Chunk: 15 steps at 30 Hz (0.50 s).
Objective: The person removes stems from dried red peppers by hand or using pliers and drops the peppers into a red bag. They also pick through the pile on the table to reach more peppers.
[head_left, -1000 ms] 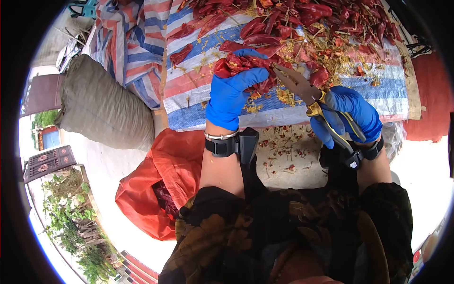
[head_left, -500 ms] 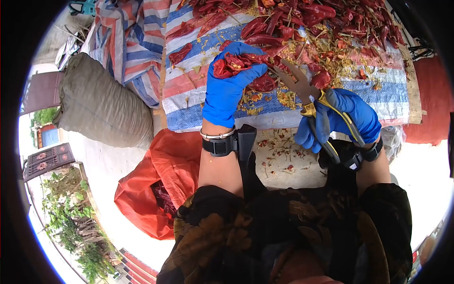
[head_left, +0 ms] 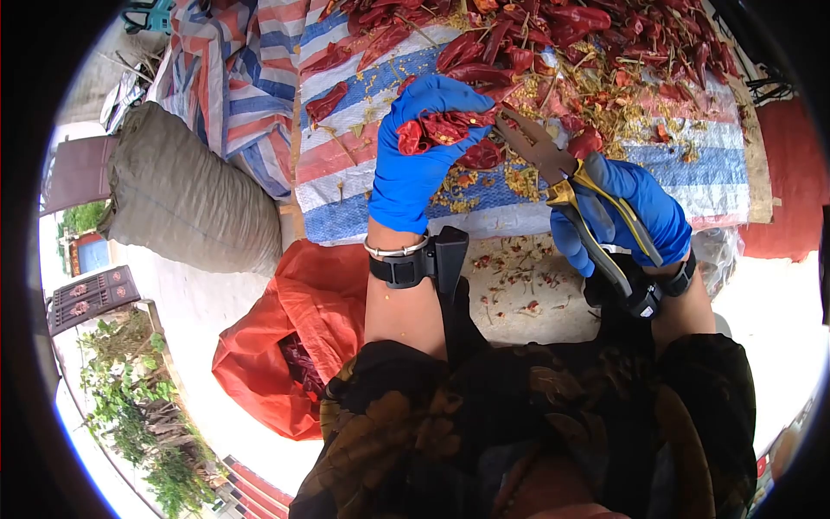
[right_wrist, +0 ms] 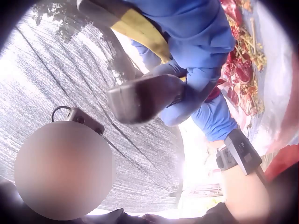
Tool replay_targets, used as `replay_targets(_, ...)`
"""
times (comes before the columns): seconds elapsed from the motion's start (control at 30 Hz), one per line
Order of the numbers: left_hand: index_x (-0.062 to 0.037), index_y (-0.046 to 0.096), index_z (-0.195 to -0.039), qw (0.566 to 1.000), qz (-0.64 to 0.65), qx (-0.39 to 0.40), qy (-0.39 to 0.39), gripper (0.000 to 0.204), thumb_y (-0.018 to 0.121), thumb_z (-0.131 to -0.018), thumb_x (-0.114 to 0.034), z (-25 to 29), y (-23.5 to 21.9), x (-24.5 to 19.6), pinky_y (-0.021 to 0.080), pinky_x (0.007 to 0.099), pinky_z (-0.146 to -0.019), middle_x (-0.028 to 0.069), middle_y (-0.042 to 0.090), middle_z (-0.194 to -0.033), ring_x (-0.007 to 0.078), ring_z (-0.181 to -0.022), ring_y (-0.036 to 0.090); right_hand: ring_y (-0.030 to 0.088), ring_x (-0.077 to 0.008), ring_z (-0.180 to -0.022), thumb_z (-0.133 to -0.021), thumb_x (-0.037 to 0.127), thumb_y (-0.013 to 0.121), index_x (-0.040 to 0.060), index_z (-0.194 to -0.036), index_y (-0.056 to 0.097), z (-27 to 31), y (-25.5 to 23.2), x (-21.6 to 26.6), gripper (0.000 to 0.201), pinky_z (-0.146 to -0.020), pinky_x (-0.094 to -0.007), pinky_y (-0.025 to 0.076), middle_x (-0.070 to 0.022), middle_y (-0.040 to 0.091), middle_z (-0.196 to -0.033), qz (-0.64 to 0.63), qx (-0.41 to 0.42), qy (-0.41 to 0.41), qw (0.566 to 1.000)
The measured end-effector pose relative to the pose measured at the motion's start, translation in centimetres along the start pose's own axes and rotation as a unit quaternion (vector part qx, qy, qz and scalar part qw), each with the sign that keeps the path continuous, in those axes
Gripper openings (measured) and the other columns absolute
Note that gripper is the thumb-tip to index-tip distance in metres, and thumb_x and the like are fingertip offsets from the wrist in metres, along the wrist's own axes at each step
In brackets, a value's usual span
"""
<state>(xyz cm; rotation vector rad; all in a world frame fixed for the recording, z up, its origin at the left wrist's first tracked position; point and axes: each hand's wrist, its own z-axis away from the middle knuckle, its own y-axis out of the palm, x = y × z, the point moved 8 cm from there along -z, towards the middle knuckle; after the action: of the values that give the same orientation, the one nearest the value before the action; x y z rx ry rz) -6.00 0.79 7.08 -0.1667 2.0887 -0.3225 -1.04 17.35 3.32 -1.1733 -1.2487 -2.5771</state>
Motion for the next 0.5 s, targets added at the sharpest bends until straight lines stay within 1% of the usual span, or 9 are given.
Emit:
replay_targets(0.03, -0.0016, 0.060, -0.085, 1.000, -0.001, 0.001, 0.000, 0.023, 0.065, -0.065, 0.009, 0.0, 0.1, 0.0, 0.045, 0.0271, -0.077, 0.0077, 0.059, -0.091, 0.0170, -0.084, 0.057, 0.055, -0.0287, -0.048, -0.089, 0.044, 0.041, 0.0033, -0.054, 0.048, 0.0, 0.1, 0.0, 0.054, -0.044, -0.0342, 0.045, -0.0223, 0.056, -0.064, -0.009, -0.005, 0.002, 1.000)
replay_targets(0.1, -0.0046, 0.065, -0.083, 1.000, 0.016, -0.021, -0.012, 0.028, 0.069, -0.059, 0.008, -0.1, -0.1, 0.2, 0.045, 0.0270, -0.077, 0.0052, 0.060, -0.088, 0.0175, -0.085, 0.055, 0.054, -0.0272, -0.047, -0.089, 0.042, 0.042, 0.0040, -0.054, 0.047, -0.1, -0.1, -0.3, 0.052, -0.043, -0.0333, 0.044, -0.0215, 0.056, -0.063, -0.006, -0.009, -0.010, 1.000)
replay_targets(0.17, -0.0049, 0.064, -0.084, 0.999, -0.018, -0.025, -0.010, 0.027, 0.069, -0.060, 0.007, 0.0, -0.1, 0.4, 0.045, 0.0267, -0.077, 0.0046, 0.061, -0.087, 0.0164, -0.085, 0.056, 0.052, -0.0257, -0.046, -0.089, 0.040, 0.043, 0.0048, -0.053, 0.046, -0.1, 0.0, -0.2, 0.051, -0.043, -0.0324, 0.042, -0.0207, 0.056, -0.062, 0.000, -0.014, -0.021, 1.000)
replay_targets(0.23, -0.0052, 0.064, -0.085, 0.998, -0.052, -0.032, -0.007, 0.026, 0.069, -0.061, 0.007, 0.0, 0.1, 0.3, 0.045, 0.0263, -0.077, 0.0041, 0.061, -0.086, 0.0153, -0.084, 0.056, 0.051, -0.0233, -0.045, -0.089, 0.038, 0.046, 0.0052, -0.052, 0.045, 0.0, 0.2, 0.4, 0.049, -0.043, -0.0311, 0.041, -0.0190, 0.055, -0.061, 0.062, -0.042, -0.036, 0.997)
replay_targets(0.3, -0.0054, 0.063, -0.085, 0.976, 0.129, -0.090, -0.149, 0.022, 0.068, -0.066, 0.005, 0.8, 0.1, 2.3, 0.045, 0.0255, -0.075, 0.0028, 0.062, -0.086, 0.0126, -0.081, 0.057, 0.051, -0.0230, -0.046, -0.089, 0.038, 0.046, 0.0050, -0.052, 0.044, 0.2, 0.4, 0.6, 0.049, -0.044, -0.0306, 0.041, -0.0184, 0.055, -0.060, 0.100, -0.050, -0.041, 0.993)
replay_targets(0.33, -0.0054, 0.063, -0.085, 0.977, 0.129, -0.089, -0.148, 0.022, 0.068, -0.066, 0.005, 0.9, 0.1, 2.2, 0.045, 0.0255, -0.075, 0.0028, 0.062, -0.086, 0.0126, -0.081, 0.057, 0.051, -0.0226, -0.046, -0.088, 0.037, 0.047, 0.0048, -0.052, 0.044, 0.3, 0.4, 0.8, 0.049, -0.044, -0.0301, 0.040, -0.0178, 0.055, -0.059, 0.136, -0.060, -0.044, 0.988)
replay_targets(0.4, -0.0042, 0.062, -0.088, 0.956, 0.177, -0.115, -0.201, 0.020, 0.067, -0.070, 0.003, 1.5, -0.1, 3.2, 0.046, 0.0252, -0.073, 0.0027, 0.063, -0.088, 0.0111, -0.078, 0.057, 0.052, -0.0226, -0.047, -0.088, 0.038, 0.048, 0.0043, -0.052, 0.044, 0.3, 0.6, 0.8, 0.049, -0.045, -0.0296, 0.040, -0.0172, 0.055, -0.059, 0.144, -0.047, -0.049, 0.987)
replay_targets(0.43, -0.0042, 0.062, -0.088, 0.957, 0.177, -0.116, -0.201, 0.020, 0.067, -0.070, 0.003, 1.6, -0.5, 3.0, 0.046, 0.0252, -0.073, 0.0027, 0.063, -0.088, 0.0111, -0.078, 0.057, 0.052, -0.0226, -0.047, -0.088, 0.038, 0.047, 0.0044, -0.052, 0.044, 0.4, 0.6, 0.7, 0.050, -0.045, -0.0296, 0.040, -0.0175, 0.054, -0.058, 0.141, -0.047, -0.050, 0.988)
replay_targets(0.5, -0.0035, 0.062, -0.090, 0.933, 0.137, -0.219, -0.251, 0.019, 0.065, -0.073, 0.003, 2.9, -3.4, 3.6, 0.046, 0.0254, -0.072, 0.0038, 0.063, -0.089, 0.0111, -0.077, 0.057, 0.052, -0.0226, -0.047, -0.088, 0.039, 0.047, 0.0046, -0.051, 0.044, 0.8, 0.5, 0.7, 0.050, -0.045, -0.0295, 0.040, -0.0178, 0.054, -0.058, 0.139, -0.045, -0.047, 0.988)
